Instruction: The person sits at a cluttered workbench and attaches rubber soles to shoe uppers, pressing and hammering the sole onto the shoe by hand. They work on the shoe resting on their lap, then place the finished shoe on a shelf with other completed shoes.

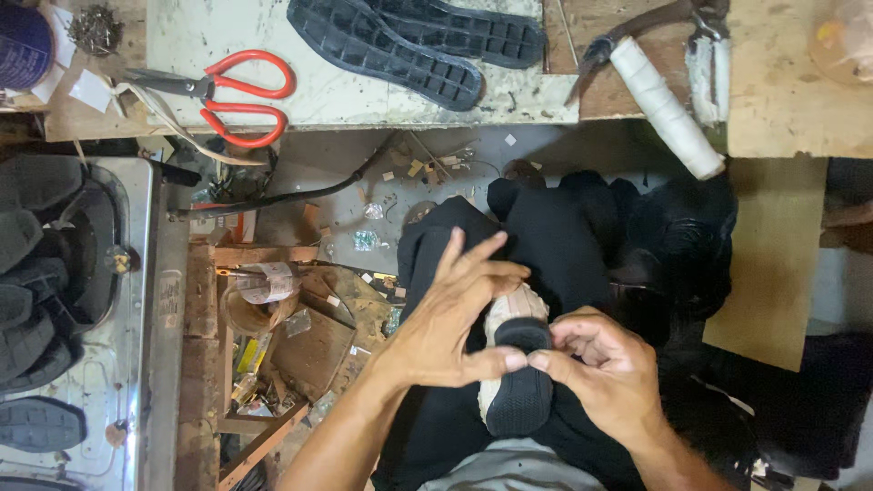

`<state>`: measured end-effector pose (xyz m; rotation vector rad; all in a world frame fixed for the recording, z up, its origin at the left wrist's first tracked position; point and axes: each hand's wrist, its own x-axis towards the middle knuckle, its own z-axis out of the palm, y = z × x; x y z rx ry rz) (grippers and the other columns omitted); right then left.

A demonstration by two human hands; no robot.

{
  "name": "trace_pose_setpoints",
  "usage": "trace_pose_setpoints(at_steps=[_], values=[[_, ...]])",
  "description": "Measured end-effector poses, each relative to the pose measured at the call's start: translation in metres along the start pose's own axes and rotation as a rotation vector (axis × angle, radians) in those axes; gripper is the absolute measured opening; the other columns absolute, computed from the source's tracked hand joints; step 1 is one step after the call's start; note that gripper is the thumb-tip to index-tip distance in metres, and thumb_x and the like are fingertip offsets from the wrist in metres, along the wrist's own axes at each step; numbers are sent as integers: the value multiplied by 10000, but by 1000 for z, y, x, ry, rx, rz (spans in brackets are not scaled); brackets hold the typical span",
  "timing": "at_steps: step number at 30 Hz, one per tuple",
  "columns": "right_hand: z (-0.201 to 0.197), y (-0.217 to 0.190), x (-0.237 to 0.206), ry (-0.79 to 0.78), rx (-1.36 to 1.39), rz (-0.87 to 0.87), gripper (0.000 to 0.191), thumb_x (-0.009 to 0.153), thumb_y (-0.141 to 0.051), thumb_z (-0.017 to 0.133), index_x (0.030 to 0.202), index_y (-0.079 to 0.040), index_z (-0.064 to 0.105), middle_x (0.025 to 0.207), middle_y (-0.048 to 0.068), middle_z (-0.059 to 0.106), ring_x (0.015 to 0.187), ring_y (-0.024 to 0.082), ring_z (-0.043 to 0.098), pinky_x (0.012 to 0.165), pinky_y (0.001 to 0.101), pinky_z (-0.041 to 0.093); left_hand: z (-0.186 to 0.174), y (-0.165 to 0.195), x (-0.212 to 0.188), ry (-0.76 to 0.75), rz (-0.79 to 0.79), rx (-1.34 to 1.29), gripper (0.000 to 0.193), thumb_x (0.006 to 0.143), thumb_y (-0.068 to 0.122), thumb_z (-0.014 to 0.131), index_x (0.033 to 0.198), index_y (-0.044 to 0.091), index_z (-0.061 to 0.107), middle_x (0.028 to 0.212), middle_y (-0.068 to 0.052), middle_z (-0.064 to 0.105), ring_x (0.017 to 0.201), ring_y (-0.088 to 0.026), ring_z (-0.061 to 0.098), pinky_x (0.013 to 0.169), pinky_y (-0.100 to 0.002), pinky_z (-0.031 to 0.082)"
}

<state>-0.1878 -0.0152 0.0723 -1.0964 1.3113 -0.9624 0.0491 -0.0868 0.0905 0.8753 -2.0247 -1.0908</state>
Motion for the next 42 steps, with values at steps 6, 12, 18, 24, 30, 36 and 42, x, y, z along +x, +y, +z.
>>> trace_pose_setpoints(at_steps=[6, 12, 18, 24, 30, 36, 42], values=[[10, -19, -33, 6, 64, -86, 239, 757, 82, 825, 945, 55, 680, 921, 68, 680, 783, 82, 657, 641, 232, 548, 38, 25, -28, 228, 68, -230, 396, 910, 157, 765, 1200, 10, 538, 1288, -187, 654, 1258, -357, 664, 1072, -484, 556], [14, -48, -49, -97, -94, -130, 288, 724, -1, 860, 924, 11, 653, 846, 46, 637, 712, 80, 631, 611, 236, 549, 44, 55, -45, 461, 96, -296, 350, 934, 102, 740, 1205, 16, 537, 1231, -181, 654, 1195, -319, 663, 1082, -437, 539], [7, -54, -49, -268, -191, -221, 260, 732, -56, 880, 866, -14, 662, 823, 40, 657, 697, 99, 639, 614, 245, 552, 23, 82, -62, 288, 37, -142, 448, 829, 150, 779, 1222, -6, 628, 1273, -175, 657, 1295, -356, 625, 1155, -466, 491], [19, -29, -59, -222, -198, -311, 261, 730, -57, 870, 837, -20, 635, 812, 30, 657, 673, 85, 608, 590, 233, 514, 22, 81, -80, 227, -5, -34, 425, 838, 147, 829, 1197, 3, 654, 1263, -140, 703, 1332, -372, 635, 1158, -475, 510], [20, -23, -61, -217, -148, -170, 233, 713, -59, 883, 794, -9, 670, 754, 24, 654, 616, 70, 593, 538, 232, 496, 33, 73, -85, 281, 23, -63, 305, 827, 86, 793, 1084, 22, 645, 1167, -142, 732, 1212, -351, 687, 1126, -465, 532], [33, -18, -63, -185, -192, -101, 268, 695, -122, 914, 791, -19, 685, 709, 13, 639, 590, 56, 578, 526, 229, 501, 31, 71, -97, 247, -74, -95, 311, 846, 88, 796, 1118, 39, 655, 1175, -124, 736, 1224, -340, 671, 1115, -454, 524], [34, -5, -71, -287, -442, -211, 331, 677, -231, 902, 824, -41, 675, 738, 31, 654, 619, 144, 633, 565, 284, 535, -2, 76, -110, -58, -259, 78, 518, 745, 179, 851, 1209, 23, 681, 1231, -131, 699, 1224, -344, 605, 1060, -442, 481]])
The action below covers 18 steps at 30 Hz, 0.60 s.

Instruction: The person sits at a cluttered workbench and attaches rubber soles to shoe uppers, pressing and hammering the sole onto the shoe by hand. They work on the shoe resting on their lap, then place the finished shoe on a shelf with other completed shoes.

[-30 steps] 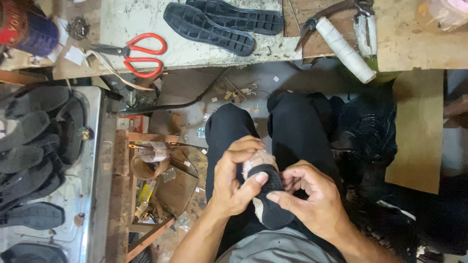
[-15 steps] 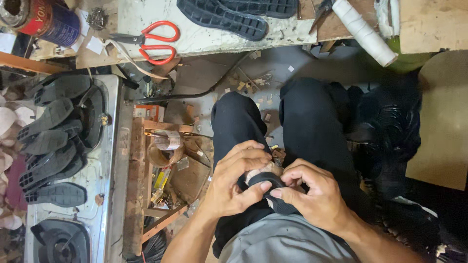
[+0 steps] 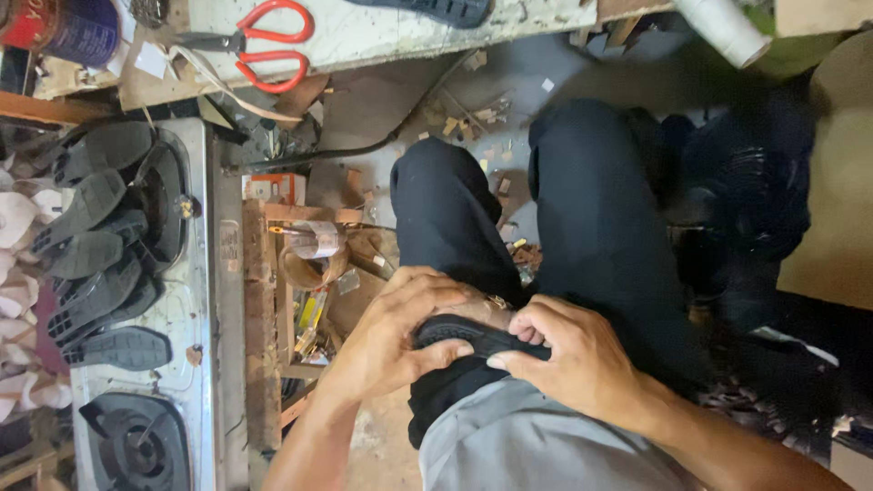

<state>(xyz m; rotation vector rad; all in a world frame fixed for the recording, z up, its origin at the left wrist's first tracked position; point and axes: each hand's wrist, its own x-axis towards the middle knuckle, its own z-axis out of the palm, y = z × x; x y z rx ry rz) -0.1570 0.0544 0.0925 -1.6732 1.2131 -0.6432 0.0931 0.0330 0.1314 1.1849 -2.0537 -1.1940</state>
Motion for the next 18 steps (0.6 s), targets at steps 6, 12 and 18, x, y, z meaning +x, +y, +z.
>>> trace_pose_setpoints(at_steps=[6, 12, 18], values=[[19, 13, -7, 55, 7, -116, 252, 716, -191, 874, 758, -52, 668, 734, 54, 654, 628, 194, 642, 547, 317, 508, 3, 5, -7, -32, -30, -6, 391, 790, 140, 821, 1152, 41, 712, 1213, -105, 728, 1183, -338, 625, 1031, -436, 490], [27, 23, -8, 60, 91, -30, 214, 755, -160, 863, 733, -48, 683, 675, 35, 649, 534, 156, 630, 485, 301, 490, 17, -2, -15, 27, -18, 13, 333, 789, 125, 831, 1086, 22, 723, 1114, -108, 732, 1123, -321, 646, 993, -414, 510], [28, 19, -7, 94, 77, 18, 234, 728, -187, 877, 710, -48, 690, 663, 32, 665, 520, 148, 649, 480, 296, 507, 28, -5, -26, 98, -5, 39, 327, 762, 108, 846, 1047, 9, 719, 1106, -139, 723, 1106, -330, 651, 961, -404, 529]])
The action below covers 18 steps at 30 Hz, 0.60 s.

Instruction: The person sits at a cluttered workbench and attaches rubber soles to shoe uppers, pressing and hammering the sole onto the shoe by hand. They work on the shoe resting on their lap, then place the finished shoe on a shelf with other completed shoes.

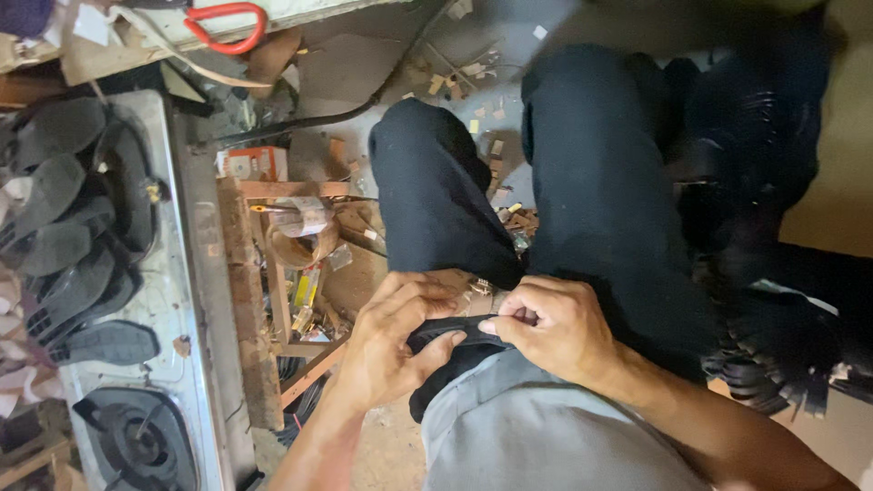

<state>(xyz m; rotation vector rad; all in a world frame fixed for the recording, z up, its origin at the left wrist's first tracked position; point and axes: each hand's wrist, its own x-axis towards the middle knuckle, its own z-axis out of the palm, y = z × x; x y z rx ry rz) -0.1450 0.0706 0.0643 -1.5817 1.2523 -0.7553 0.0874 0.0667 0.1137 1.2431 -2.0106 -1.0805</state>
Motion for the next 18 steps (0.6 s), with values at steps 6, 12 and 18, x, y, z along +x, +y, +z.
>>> trace_pose_setpoints(at_steps=[6, 12, 18], values=[[-13, 6, -4, -78, -138, -157, 317, 665, -203, 895, 710, -29, 635, 699, 80, 636, 620, 216, 629, 550, 342, 507, 3, -4, -1, 60, -85, -45, 310, 740, 89, 853, 1009, 13, 719, 1106, -133, 742, 1076, -309, 679, 947, -396, 540], [0, 26, -9, -12, 53, -64, 247, 732, -120, 880, 708, -40, 648, 676, 32, 647, 560, 135, 595, 514, 285, 484, 1, -14, -3, 31, -27, -37, 313, 747, 108, 858, 1014, 21, 721, 1096, -133, 736, 1058, -307, 671, 937, -394, 536], [9, 24, -4, 15, 94, 70, 260, 701, -127, 919, 719, -28, 679, 657, 21, 629, 536, 103, 583, 488, 265, 473, -2, -20, -21, 65, -3, -24, 290, 788, 119, 832, 1032, 12, 720, 1114, -130, 735, 1108, -319, 667, 996, -411, 529]])
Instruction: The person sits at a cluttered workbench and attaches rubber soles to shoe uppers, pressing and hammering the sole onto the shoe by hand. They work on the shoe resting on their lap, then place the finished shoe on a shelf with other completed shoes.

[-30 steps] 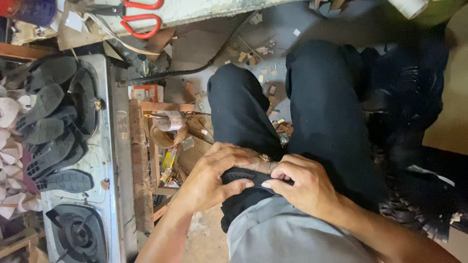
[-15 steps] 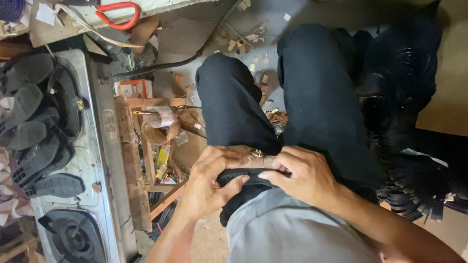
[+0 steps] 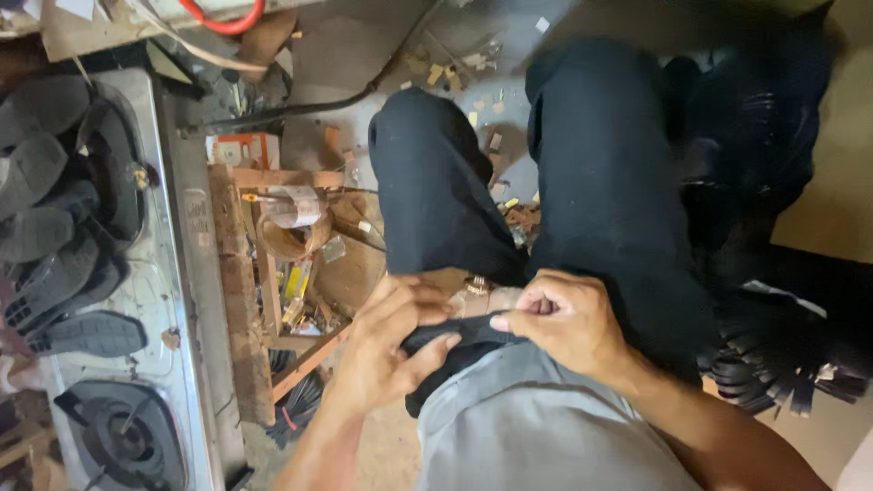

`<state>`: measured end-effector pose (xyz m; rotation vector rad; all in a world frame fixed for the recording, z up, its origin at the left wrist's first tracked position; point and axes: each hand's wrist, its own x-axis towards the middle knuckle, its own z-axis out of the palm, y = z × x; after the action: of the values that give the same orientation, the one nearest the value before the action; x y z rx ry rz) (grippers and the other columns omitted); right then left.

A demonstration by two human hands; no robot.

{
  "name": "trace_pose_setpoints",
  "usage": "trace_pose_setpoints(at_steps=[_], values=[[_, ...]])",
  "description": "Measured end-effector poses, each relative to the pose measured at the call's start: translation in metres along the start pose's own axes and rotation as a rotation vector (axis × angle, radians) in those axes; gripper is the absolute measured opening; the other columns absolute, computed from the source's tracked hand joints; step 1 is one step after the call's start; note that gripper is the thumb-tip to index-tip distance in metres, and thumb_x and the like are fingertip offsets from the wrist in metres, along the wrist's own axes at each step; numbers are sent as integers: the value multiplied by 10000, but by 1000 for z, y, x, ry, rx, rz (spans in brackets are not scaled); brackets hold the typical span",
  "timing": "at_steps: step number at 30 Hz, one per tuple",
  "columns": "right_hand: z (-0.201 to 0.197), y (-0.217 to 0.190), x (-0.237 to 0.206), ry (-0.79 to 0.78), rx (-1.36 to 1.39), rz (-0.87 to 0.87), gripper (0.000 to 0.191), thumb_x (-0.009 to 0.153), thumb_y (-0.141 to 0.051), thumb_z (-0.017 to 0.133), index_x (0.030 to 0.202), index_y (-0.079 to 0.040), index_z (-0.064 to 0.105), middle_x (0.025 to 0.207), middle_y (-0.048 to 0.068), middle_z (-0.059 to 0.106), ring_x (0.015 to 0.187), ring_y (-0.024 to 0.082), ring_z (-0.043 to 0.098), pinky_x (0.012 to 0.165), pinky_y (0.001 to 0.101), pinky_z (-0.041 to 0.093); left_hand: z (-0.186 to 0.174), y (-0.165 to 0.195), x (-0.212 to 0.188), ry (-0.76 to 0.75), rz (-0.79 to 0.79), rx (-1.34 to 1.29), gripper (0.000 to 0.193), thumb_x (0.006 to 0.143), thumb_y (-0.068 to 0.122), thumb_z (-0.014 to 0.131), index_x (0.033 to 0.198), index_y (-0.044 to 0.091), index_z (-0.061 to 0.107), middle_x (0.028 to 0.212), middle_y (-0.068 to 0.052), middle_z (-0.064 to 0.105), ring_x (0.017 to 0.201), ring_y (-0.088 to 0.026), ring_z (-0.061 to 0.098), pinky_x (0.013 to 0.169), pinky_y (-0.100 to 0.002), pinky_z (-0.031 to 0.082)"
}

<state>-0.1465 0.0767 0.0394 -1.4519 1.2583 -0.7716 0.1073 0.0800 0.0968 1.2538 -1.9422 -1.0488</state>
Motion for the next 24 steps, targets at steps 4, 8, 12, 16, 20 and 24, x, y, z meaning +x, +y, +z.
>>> trace_pose_setpoints(at_steps=[4, 8, 12, 16, 20, 24], values=[[-24, -20, 3, -4, -106, -242, 298, 685, -163, 912, 823, -31, 684, 793, 51, 655, 687, 161, 641, 608, 304, 527, 7, 7, -21, 166, -69, -56, 266, 798, 124, 826, 1021, 26, 720, 1123, -120, 742, 1139, -312, 681, 1057, -429, 518], [-56, -31, -2, -33, -308, -370, 402, 644, -201, 906, 939, 4, 727, 902, 99, 675, 821, 246, 648, 712, 366, 534, 24, 13, -31, 230, -302, -202, 369, 826, 135, 797, 1163, 17, 707, 1233, -137, 726, 1188, -328, 687, 1061, -422, 513], [-58, -22, -6, -128, -382, -357, 342, 665, -180, 908, 914, -22, 736, 906, 75, 686, 829, 255, 655, 724, 375, 537, 7, 12, -23, -263, -163, 107, 578, 849, 281, 782, 1355, 43, 637, 1374, -163, 653, 1273, -363, 600, 1025, -440, 471], [-44, -16, -13, -81, -370, -461, 305, 703, -155, 902, 921, -43, 721, 934, 63, 675, 851, 244, 661, 748, 368, 548, -4, 29, 3, -475, -209, 482, 740, 834, 475, 726, 1440, 81, 567, 1364, -141, 639, 1182, -336, 625, 853, -435, 526], [-40, -14, -17, -35, -301, -428, 334, 687, -132, 892, 915, 6, 689, 975, 93, 667, 891, 266, 666, 759, 369, 553, -3, 47, 30, -677, -333, 608, 784, 870, 524, 661, 1495, 95, 461, 1318, -78, 636, 1086, -292, 643, 833, -437, 541], [-36, -10, -20, -48, -252, -344, 281, 691, -119, 889, 849, -16, 681, 963, 87, 670, 867, 250, 674, 744, 356, 553, 3, 46, 39, -765, -216, 724, 750, 884, 559, 638, 1452, 93, 489, 1228, -115, 671, 1188, -310, 621, 1012, -515, 456]])
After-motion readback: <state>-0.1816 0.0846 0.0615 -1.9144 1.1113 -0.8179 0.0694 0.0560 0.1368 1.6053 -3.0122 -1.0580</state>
